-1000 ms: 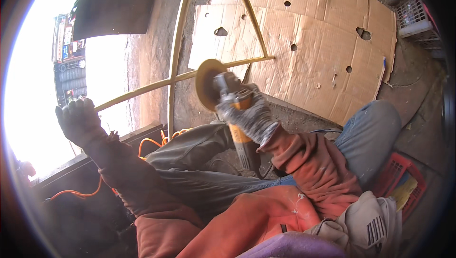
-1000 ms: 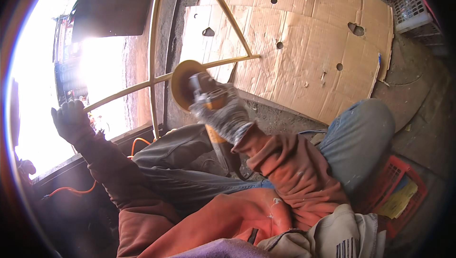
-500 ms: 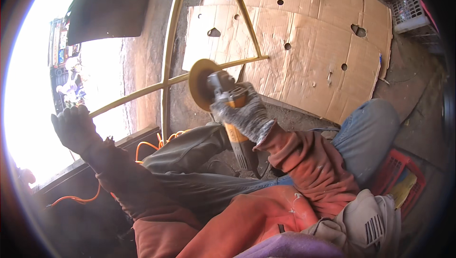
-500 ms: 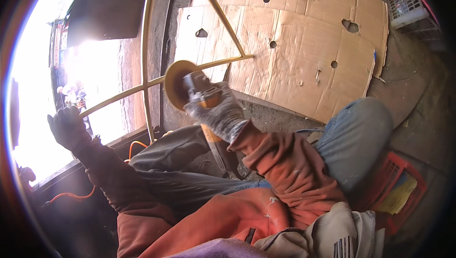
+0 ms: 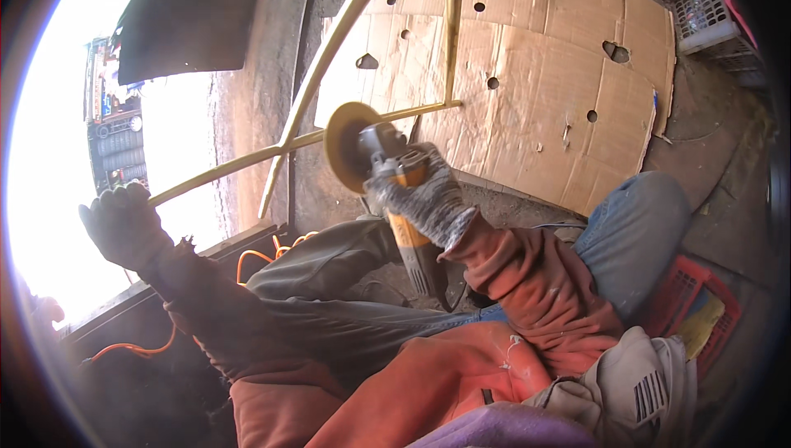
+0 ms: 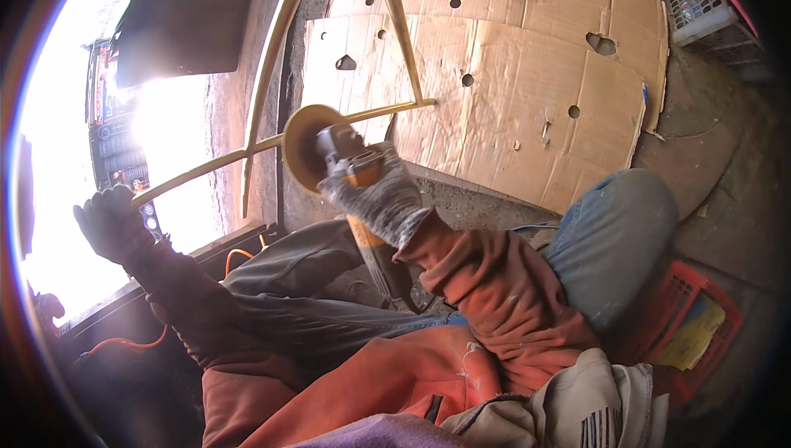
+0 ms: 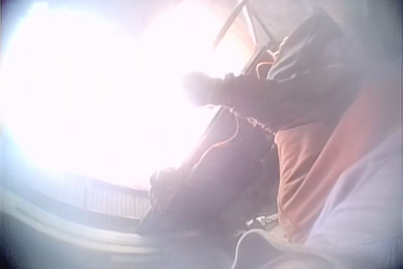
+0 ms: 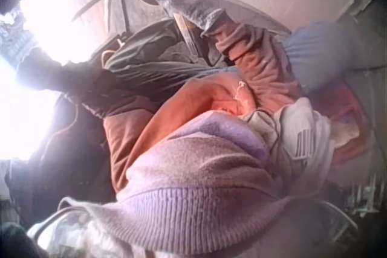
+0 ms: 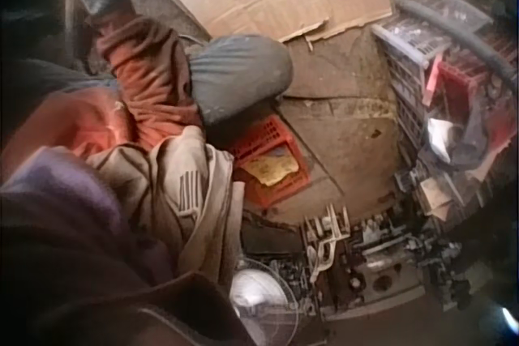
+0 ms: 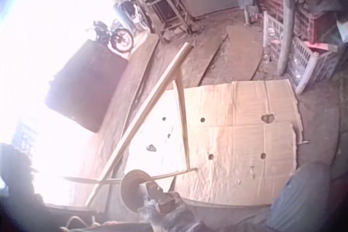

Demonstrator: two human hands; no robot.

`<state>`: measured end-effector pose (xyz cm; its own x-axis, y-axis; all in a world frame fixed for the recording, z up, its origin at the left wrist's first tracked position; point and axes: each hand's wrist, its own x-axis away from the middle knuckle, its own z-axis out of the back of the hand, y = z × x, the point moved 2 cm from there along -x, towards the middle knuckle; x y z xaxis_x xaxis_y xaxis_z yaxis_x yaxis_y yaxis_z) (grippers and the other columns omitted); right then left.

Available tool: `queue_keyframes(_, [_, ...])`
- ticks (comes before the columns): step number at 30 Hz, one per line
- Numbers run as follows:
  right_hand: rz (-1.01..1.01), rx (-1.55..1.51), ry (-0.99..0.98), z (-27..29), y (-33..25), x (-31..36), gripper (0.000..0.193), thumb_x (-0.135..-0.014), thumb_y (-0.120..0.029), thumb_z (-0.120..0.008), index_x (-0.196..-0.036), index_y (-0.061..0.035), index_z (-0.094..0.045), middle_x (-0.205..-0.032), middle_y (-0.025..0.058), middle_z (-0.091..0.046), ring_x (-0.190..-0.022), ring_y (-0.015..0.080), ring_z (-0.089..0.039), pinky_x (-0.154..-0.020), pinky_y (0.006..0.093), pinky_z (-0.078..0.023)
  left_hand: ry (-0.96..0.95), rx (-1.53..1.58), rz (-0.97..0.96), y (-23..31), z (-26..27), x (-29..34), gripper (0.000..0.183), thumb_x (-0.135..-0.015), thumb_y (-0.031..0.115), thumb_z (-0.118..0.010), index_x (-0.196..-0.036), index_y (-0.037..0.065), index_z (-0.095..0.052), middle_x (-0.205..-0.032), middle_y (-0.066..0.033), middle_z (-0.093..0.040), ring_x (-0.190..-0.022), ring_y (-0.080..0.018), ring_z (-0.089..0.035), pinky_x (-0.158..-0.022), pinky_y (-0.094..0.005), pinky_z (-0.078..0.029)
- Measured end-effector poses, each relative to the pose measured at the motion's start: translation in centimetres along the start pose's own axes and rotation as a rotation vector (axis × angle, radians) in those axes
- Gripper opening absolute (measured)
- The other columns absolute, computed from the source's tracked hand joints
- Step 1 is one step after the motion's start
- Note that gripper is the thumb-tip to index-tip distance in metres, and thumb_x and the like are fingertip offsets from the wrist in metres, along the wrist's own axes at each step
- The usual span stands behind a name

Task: The person uses an angle grinder to smooth or cut a gold-colored metal frame while sitting on the floor.

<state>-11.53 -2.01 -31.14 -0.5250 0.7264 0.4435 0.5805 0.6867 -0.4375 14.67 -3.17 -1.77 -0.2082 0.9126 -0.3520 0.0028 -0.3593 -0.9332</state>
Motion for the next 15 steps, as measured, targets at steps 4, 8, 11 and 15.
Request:
queue_keyframes(4, [0.163, 0.255, 0.113, 2.8, 2.7, -0.6, 0.051, -0.073, -0.013, -0.087, -0.109, -0.0088, -0.051, -0.089, 0.0082, -0.067, -0.068, 0.0172, -0.067, -0.056, 0.0326, -0.058, 0.067, -0.067, -0.129, 0.0, 0.3, 0.1, 0.022, -0.088, 0.011, -0.059, -0.067, 0.017, -0.063, -0.074, -0.0007, -0.064, -0.077, -0.0173, -0.064, -0.085, -0.0326, -0.047])
queue_keyframes(8, [-0.07, 0.117, 0.258, 7.4, 1.2, -2.2, 0.048, -0.075, -0.015, -0.086, -0.106, -0.0085, -0.051, -0.08, 0.0081, -0.066, -0.058, 0.0179, -0.065, -0.05, 0.0319, -0.057, 0.046, 0.002, -0.043, -0.3, 0.1, -0.4, 0.022, -0.085, 0.011, -0.061, -0.065, 0.018, -0.063, -0.074, -0.0004, -0.064, -0.078, -0.0171, -0.064, -0.087, -0.0322, -0.046])
queue_keyframes(11, [-0.025, 0.058, 0.22, 5.7, 1.1, -2.6, 0.044, -0.077, -0.014, -0.085, -0.105, -0.0088, -0.052, -0.076, 0.0073, -0.065, -0.054, 0.0185, -0.064, -0.049, 0.0316, -0.057, 0.075, -0.027, -0.182, -0.1, 0.2, -0.4, 0.02, -0.085, 0.012, -0.061, -0.068, 0.021, -0.065, -0.076, 0.0007, -0.064, -0.08, -0.0157, -0.064, -0.091, -0.0333, -0.045])
queue_keyframes(15, [0.121, 0.107, -0.097, -1.0, 2.0, -1.1, 0.042, -0.078, -0.011, -0.083, -0.109, -0.0081, -0.053, -0.096, 0.0079, -0.067, -0.087, 0.0175, -0.067, -0.07, 0.033, -0.06, 0.021, -0.04, -0.241, 0.1, -0.4, 0.0, 0.016, -0.087, 0.016, -0.061, -0.073, 0.023, -0.068, -0.079, 0.0028, -0.066, -0.084, -0.0144, -0.065, -0.096, -0.0338, -0.044])
